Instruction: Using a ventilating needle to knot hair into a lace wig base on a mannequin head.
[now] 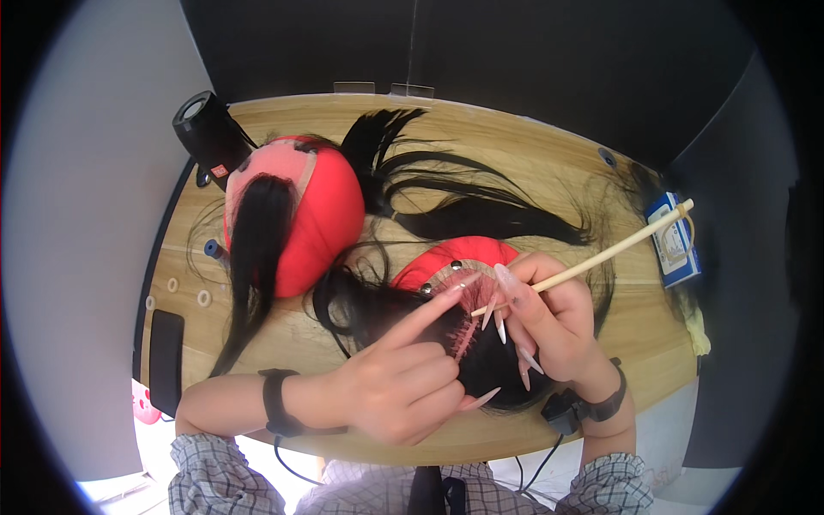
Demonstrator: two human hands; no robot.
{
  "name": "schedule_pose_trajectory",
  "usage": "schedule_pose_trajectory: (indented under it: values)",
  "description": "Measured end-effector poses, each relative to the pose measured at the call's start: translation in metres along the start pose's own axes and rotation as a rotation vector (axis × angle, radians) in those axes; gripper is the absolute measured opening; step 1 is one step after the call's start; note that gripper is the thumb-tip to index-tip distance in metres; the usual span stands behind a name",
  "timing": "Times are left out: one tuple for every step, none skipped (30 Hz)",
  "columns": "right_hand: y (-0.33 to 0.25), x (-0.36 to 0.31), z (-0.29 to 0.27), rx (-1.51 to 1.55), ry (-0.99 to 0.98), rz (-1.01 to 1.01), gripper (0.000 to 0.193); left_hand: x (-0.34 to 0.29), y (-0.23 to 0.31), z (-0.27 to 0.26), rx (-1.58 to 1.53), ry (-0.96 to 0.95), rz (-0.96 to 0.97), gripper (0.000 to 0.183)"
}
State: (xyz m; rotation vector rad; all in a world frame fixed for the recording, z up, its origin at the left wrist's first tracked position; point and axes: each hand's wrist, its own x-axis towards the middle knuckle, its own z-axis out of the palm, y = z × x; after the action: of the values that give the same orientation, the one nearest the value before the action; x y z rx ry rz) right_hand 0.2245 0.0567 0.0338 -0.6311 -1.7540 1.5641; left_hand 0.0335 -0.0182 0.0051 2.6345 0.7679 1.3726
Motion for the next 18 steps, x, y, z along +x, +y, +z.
schedule_pose_trajectory:
  values:
    - [0.0,0.0,0.0,-0.001,0.002,0.002,0.021,0.0,0.002,0.0,0.051,0.048,-0.013,0.029]
    - [0.0,0.0,0.0,0.024,0.007,0.011,0.02,-0.001,0.003,0.001,0.101,0.096,-0.026,0.029]
    - [-0.001,0.0,0.001,0.05,0.012,0.021,0.019,-0.002,0.004,0.003,0.098,0.097,-0.025,0.029]
    - [-0.001,0.0,0.002,0.05,0.012,0.021,0.019,-0.004,0.004,0.005,0.15,0.156,0.023,0.027]
    - [-0.001,0.001,0.003,0.063,0.027,0.028,0.017,-0.004,0.005,0.006,0.202,0.215,0.072,0.026]
    - [-0.002,0.002,0.004,0.076,0.041,0.036,0.016,-0.004,0.003,0.005,0.202,0.215,0.072,0.026]
    - [-0.001,0.002,0.005,0.077,0.041,0.035,0.016,-0.002,0.001,0.002,0.134,0.119,0.119,0.026]
    - [0.0,0.003,0.006,0.018,0.05,0.011,0.015,-0.001,0.0,0.0,0.066,0.022,0.166,0.027]
    - [0.0,0.004,0.006,-0.041,0.059,-0.014,0.016,-0.001,-0.001,0.0,0.068,0.021,0.166,0.027]
    - [0.0,0.004,0.007,-0.041,0.06,-0.014,0.016,-0.001,-0.003,0.002,0.076,0.012,0.182,0.026]
    - [-0.002,0.004,0.008,0.023,0.079,0.012,0.015,-0.001,-0.005,0.003,0.085,0.002,0.198,0.026]
    - [-0.003,0.004,0.008,0.087,0.099,0.038,0.015,0.0,-0.007,0.004,0.085,0.002,0.198,0.026]
    - [-0.004,0.004,0.008,0.088,0.099,0.039,0.015,0.0,-0.008,0.005,0.069,0.018,0.205,0.027]
    - [-0.004,0.005,0.007,0.085,0.102,0.049,0.014,0.001,-0.008,0.006,0.053,0.034,0.211,0.027]
    - [-0.004,0.005,0.006,0.083,0.106,0.059,0.014,0.0,-0.008,0.006,0.052,0.033,0.21,0.027]
    - [-0.004,0.005,0.005,0.083,0.105,0.059,0.014,0.0,-0.008,0.006,0.049,0.024,0.2,0.028]
    - [-0.004,0.005,0.004,0.069,0.099,0.058,0.014,0.0,-0.008,0.007,0.046,0.015,0.189,0.029]
    - [-0.004,0.005,0.004,0.054,0.093,0.056,0.015,0.001,-0.009,0.006,0.047,0.016,0.188,0.029]
